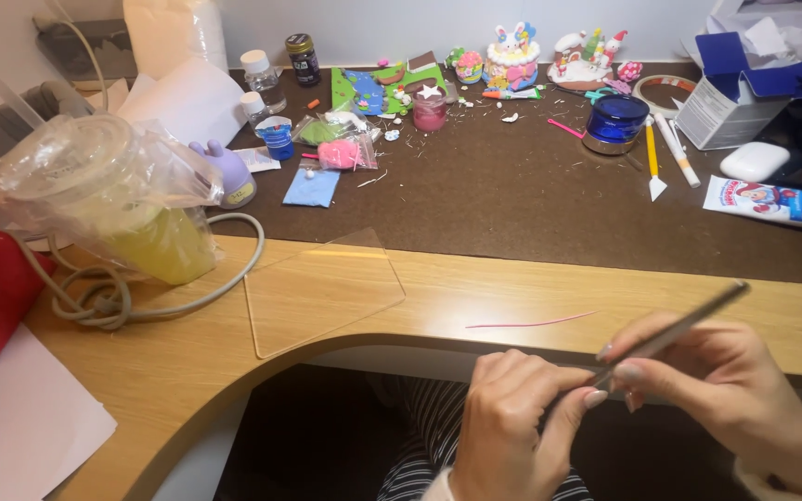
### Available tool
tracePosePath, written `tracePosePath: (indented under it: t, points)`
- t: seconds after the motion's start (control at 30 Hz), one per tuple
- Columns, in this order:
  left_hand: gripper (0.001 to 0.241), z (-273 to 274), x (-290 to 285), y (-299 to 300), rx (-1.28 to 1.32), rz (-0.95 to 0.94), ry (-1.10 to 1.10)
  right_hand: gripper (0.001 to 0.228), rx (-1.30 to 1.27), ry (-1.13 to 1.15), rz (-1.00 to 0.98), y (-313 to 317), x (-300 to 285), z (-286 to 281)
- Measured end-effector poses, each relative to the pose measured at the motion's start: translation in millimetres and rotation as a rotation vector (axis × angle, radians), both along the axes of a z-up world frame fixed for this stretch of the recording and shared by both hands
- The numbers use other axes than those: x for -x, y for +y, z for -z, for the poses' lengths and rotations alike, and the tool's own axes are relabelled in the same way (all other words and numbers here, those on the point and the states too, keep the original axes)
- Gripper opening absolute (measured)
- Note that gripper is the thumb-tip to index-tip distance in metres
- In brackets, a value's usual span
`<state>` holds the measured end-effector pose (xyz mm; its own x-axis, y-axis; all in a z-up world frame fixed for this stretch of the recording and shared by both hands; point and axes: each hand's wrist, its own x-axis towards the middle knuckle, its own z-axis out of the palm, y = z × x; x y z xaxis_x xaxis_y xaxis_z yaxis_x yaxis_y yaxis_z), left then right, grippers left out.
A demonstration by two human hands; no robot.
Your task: The person uses a blue glass jar to roll a thin pink clay strip on a clear acrylic sheet. They then use tweezers to pick up a white star-shaped object and place it on the sheet, followed by arranging the pink clay strip around the star.
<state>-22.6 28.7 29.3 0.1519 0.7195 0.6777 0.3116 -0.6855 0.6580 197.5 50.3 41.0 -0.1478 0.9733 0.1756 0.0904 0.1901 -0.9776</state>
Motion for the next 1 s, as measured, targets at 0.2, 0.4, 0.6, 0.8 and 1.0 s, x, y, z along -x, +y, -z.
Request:
tracePosePath:
  t: [0.2, 0.4, 0.6, 0.8, 1.0]
  points:
    - [0.025, -10, 18, 1, 0.140, -0.043, -0.029, 0.013, -0.137, -0.205, 0.079, 56, -50, 6]
    - [0.012, 3, 26, -7, 0.133, -0.034, -0.079, 0.016, -0.034, -0.180, -0.059, 85, -47, 17]
    - [0.006, 11, 31, -9, 0.134, -0.036, -0.144, 0.016, -0.048, -0.212, -0.114, 88, -48, 15]
    - [0.016, 7, 35, -9, 0.137, -0.049, -0.206, 0.019, -0.072, -0.261, -0.062, 81, -41, 10]
    - [0.010, -12, 33, 8, 0.011, 0.011, -0.081, 0.021, -0.080, -0.226, -0.072, 85, -46, 15]
